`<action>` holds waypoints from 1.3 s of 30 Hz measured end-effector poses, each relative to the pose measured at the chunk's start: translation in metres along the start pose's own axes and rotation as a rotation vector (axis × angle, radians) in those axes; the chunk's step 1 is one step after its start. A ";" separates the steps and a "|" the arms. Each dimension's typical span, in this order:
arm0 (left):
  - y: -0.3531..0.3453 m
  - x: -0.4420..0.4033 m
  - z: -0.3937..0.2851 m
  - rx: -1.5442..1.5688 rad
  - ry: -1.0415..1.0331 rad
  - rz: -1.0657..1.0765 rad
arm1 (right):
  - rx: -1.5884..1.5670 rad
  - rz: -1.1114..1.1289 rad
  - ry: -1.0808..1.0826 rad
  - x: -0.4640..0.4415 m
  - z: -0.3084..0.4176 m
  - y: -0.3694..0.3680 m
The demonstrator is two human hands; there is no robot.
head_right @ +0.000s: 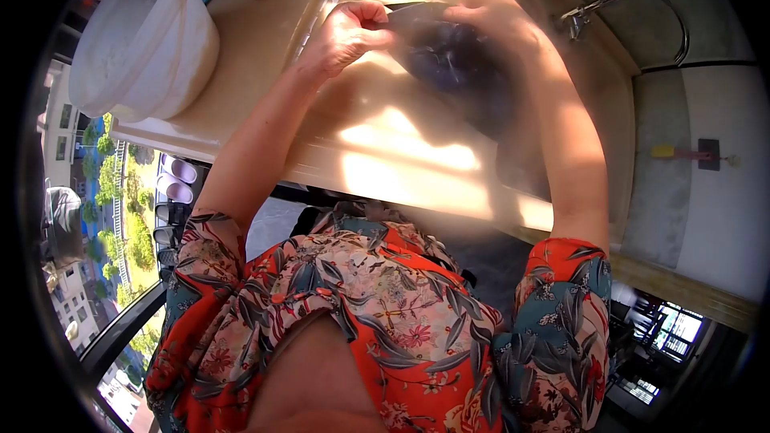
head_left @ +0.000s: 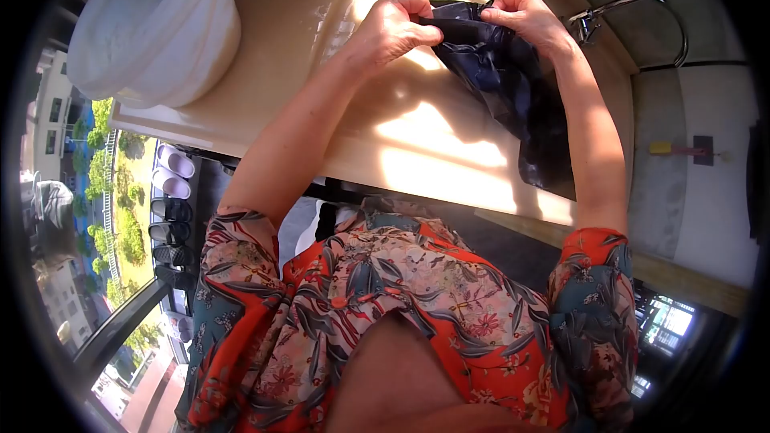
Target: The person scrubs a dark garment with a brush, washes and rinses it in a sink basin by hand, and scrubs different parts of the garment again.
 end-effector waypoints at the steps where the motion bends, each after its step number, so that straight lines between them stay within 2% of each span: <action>1: 0.002 -0.001 0.000 -0.020 -0.017 -0.012 | -0.073 0.035 0.033 -0.002 -0.004 0.003; 3: 0.010 -0.005 0.004 -0.067 -0.052 -0.035 | -0.357 0.045 0.001 -0.007 -0.016 -0.008; 5: 0.026 -0.010 0.029 0.231 0.001 -0.160 | -0.628 0.033 -0.024 -0.009 -0.020 -0.026; 7: 0.030 -0.008 0.034 0.355 0.096 -0.330 | -0.857 -0.020 -0.043 -0.006 -0.011 -0.056; 8: 0.024 -0.003 0.028 0.299 0.182 -0.399 | -0.845 -0.046 0.041 -0.018 -0.019 -0.067; 9: 0.014 -0.001 0.019 0.244 0.271 -0.465 | -0.757 -0.169 0.075 -0.025 -0.019 -0.076; 10: 0.011 -0.004 0.018 0.273 0.397 -0.521 | -0.742 -0.214 0.117 -0.032 -0.018 -0.083; 11: 0.004 -0.001 0.013 0.338 0.434 -0.582 | -0.726 -0.261 0.162 -0.034 -0.012 -0.087; 13: -0.011 -0.006 0.023 0.510 0.273 -0.574 | -0.676 -0.364 0.190 -0.042 -0.008 -0.095; 14: -0.015 -0.011 0.027 0.573 0.268 -0.532 | -0.647 -0.411 0.200 -0.043 -0.006 -0.100; 15: -0.018 -0.011 0.034 0.498 0.305 -0.658 | -0.648 -0.413 0.176 -0.044 -0.004 -0.102; 17: -0.018 -0.015 0.040 0.513 0.252 -0.797 | -0.644 -0.423 0.126 -0.042 0.000 -0.101; 18: -0.013 -0.016 0.053 0.595 0.280 -0.787 | -0.651 -0.483 0.077 -0.035 0.009 -0.102; 19: -0.007 -0.017 0.065 0.676 0.306 -0.772 | -0.453 -0.548 0.204 -0.021 0.021 -0.108; 20: -0.009 -0.008 0.048 0.561 0.370 -0.851 | -0.254 -0.605 0.327 0.005 0.040 -0.118; 21: -0.020 -0.007 0.053 0.989 0.008 -0.648 | -0.051 -0.651 0.443 0.018 0.052 -0.128; 22: -0.033 -0.001 0.066 1.380 -0.367 -0.409 | -0.011 -0.657 0.467 0.018 0.052 -0.136; 23: -0.031 0.002 0.064 1.390 -0.392 -0.313 | 0.031 -0.664 0.491 0.018 0.050 -0.143; 24: -0.029 0.002 0.054 1.165 -0.207 -0.457 | 0.072 -0.672 0.518 0.018 0.049 -0.142; 25: -0.027 0.002 0.043 0.816 0.047 -0.631 | 0.045 -0.629 0.281 0.000 0.044 -0.123; 26: -0.035 0.003 0.035 0.624 0.188 -0.716 | 0.141 -0.584 0.178 -0.020 0.029 -0.114; 27: -0.037 -0.003 0.042 0.548 0.164 -0.779 | 0.236 -0.541 0.086 -0.031 0.023 -0.109; 28: -0.029 -0.009 0.055 0.731 0.183 -0.738 | 0.185 -0.634 0.223 -0.033 0.022 -0.112; 29: -0.015 -0.015 0.078 0.904 0.204 -0.690 | 0.112 -0.577 0.158 -0.018 0.036 -0.117; 31: -0.008 0.006 0.061 0.856 0.141 -0.572 | 0.248 -0.610 0.310 0.011 0.054 -0.144; 32: -0.007 0.009 0.052 0.796 0.143 -0.578 | 0.361 -0.636 0.448 0.027 0.059 -0.155; 33: -0.007 0.011 0.047 0.739 0.147 -0.582 | 0.296 -0.601 0.432 0.023 0.057 -0.154; 34: -0.007 0.013 0.046 0.681 0.154 -0.586 | 0.304 -0.562 0.289 0.012 0.056 -0.146; 35: 0.000 -0.004 0.079 0.872 0.144 -0.485 | 0.308 -0.526 0.149 -0.005 0.056 -0.135; 36: -0.011 -0.003 0.056 0.719 0.212 -0.634 | 0.175 -0.576 0.281 -0.026 0.047 -0.125; 37: -0.020 0.001 0.031 0.558 0.278 -0.778 | 0.169 -0.449 0.094 -0.040 0.040 -0.118; 39: -0.019 -0.001 0.034 0.596 0.191 -0.766 | 0.151 -0.528 0.090 -0.030 0.044 -0.121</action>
Point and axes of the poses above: each hand's wrist, its own x-axis away from the middle knuckle, its own y-axis out of the back of the hand, z = x × y, the point moved 2 cm from there along -x, towards the middle knuckle, and after that the axes turned 11 degrees about -y, right-handed, at the moved point
